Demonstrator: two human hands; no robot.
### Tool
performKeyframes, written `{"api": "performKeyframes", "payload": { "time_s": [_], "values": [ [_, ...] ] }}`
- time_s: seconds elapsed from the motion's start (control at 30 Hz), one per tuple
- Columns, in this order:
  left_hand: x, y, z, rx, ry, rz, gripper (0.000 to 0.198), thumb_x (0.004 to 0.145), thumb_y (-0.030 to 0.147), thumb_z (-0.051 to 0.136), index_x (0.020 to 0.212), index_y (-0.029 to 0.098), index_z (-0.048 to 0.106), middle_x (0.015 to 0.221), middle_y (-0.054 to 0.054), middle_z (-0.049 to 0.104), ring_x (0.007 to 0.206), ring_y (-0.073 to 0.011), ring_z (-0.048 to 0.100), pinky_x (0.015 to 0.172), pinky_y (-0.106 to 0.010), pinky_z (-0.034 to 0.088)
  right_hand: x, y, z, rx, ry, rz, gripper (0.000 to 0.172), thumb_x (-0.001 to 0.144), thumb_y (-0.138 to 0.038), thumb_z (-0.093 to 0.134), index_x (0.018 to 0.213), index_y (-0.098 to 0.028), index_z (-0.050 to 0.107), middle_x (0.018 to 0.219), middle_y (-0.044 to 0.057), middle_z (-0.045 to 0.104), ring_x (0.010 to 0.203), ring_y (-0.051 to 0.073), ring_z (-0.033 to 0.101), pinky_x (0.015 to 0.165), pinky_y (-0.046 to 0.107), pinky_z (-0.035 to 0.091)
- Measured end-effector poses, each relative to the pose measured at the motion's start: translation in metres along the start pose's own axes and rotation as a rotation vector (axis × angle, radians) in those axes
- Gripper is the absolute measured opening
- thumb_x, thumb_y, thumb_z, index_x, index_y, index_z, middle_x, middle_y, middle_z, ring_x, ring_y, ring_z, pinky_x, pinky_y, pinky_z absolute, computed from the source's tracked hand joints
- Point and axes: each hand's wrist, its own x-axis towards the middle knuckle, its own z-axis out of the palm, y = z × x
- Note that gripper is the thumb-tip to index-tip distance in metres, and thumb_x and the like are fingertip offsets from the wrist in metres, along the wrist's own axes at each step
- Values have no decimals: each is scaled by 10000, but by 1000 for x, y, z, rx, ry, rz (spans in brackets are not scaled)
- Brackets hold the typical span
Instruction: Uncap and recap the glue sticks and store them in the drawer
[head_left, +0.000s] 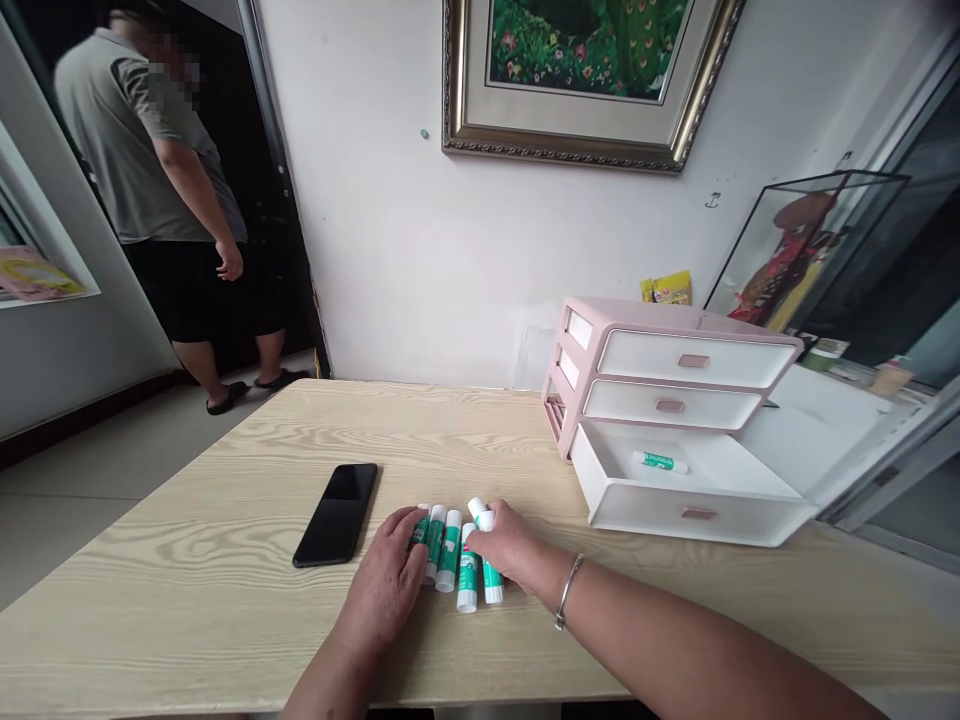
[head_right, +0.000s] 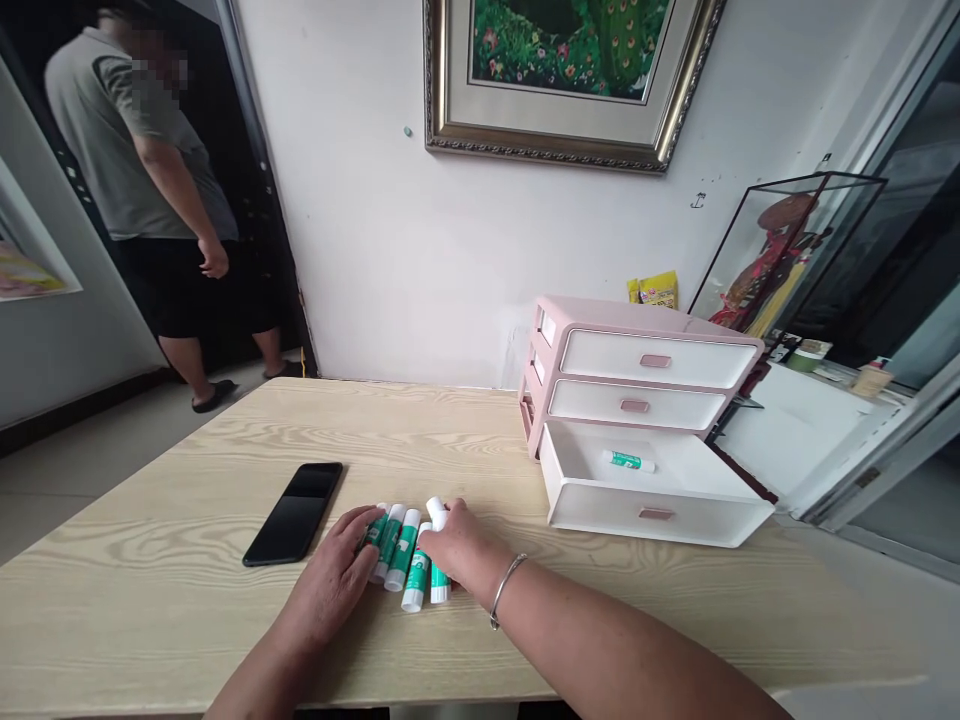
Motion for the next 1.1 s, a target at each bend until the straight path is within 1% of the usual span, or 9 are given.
{"api": "performKeyframes", "payload": {
  "time_s": [0.1, 0.2, 0.33, 0.47, 0.63, 0.8, 0.97, 1.03, 1.1],
  "values": [
    [1, 1, 1, 29, -11, -1, 440, 899, 181, 457, 1294, 184, 651, 1398, -124, 634, 1312, -266, 605, 1151, -478, 480, 3, 6, 1, -74, 31, 46, 715, 686, -368, 735, 1354, -207, 538, 1153, 143, 737, 887, 278, 723, 548, 267, 438],
    [1, 4, 1, 47, -22, -1, 449, 889, 183, 463, 1295, 168, 653, 1397, -134, 635, 1312, -270, 608, 1149, -470, 482, -3, 8, -5, -174, 34, 11, 667, 768, -473, 709, 1364, -231, 532, 1160, 139, 741, 846, 270, 731, 571, 291, 464],
    [1, 8, -2, 64, -42, -2, 444, 870, 188, 474, 1267, 160, 670, 1385, -140, 645, 1303, -286, 614, 1140, -484, 489, -20, 1, -20, -379, 22, -126, 578, 849, -573, 642, 1280, -189, 602, 1163, 164, 741, 1034, 325, 709, 754, 354, 494],
    [1, 9, -5, 44, -30, -10, 430, 857, 201, 488, 1236, 188, 690, 1362, -125, 662, 1265, -282, 645, 1107, -468, 522, -30, 1, -33, -520, 35, -241, 414, 941, -499, 552, 1217, -206, 648, 1158, 137, 739, 1071, 308, 693, 833, 363, 464],
    [-1, 11, -9, 74, -27, 13, 424, 922, 326, 480, 1251, 177, 702, 1347, -153, 672, 1271, -318, 639, 1105, -531, 519, -27, 25, -60, -489, 170, -349, 296, 989, -394, 520, 1179, -242, 689, 1082, 74, 757, 1002, 237, 688, 831, 309, 445],
    [-6, 7, -12, 122, 21, 44, 439, 946, 451, 501, 1252, 218, 712, 1334, -134, 689, 1242, -319, 661, 1071, -520, 552, -20, 45, -139, -518, 406, -431, 310, 1027, -388, 445, 1108, -255, 712, 1097, 58, 749, 1010, 224, 659, 833, 297, 449],
    [-9, -9, -5, 157, 43, 129, 426, 931, 497, 534, 1193, 230, 738, 1276, -121, 732, 1169, -306, 716, 1024, -484, 598, 1, 59, -240, -826, 483, -54, 325, 1030, -310, 441, 972, -195, 739, 1008, 116, 739, 940, 248, 656, 788, 332, 459],
    [-9, -16, 0, 170, 68, 148, 429, 933, 519, 534, 1178, 236, 745, 1266, -116, 740, 1154, -302, 728, 997, -474, 617, 14, 69, -270, -857, 448, 33, 289, 1029, -290, 494, 934, -167, 738, 998, 137, 734, 915, 246, 665, 790, 350, 493],
    [-8, -20, 3, 180, 77, 153, 423, 937, 529, 536, 1175, 248, 746, 1267, -108, 741, 1141, -297, 737, 978, -465, 629, 30, 82, -289, -869, 402, 90, 219, 1025, -328, 573, 1058, -168, 719, 1101, 115, 716, 944, 221, 676, 828, 369, 551]
  ]
}}
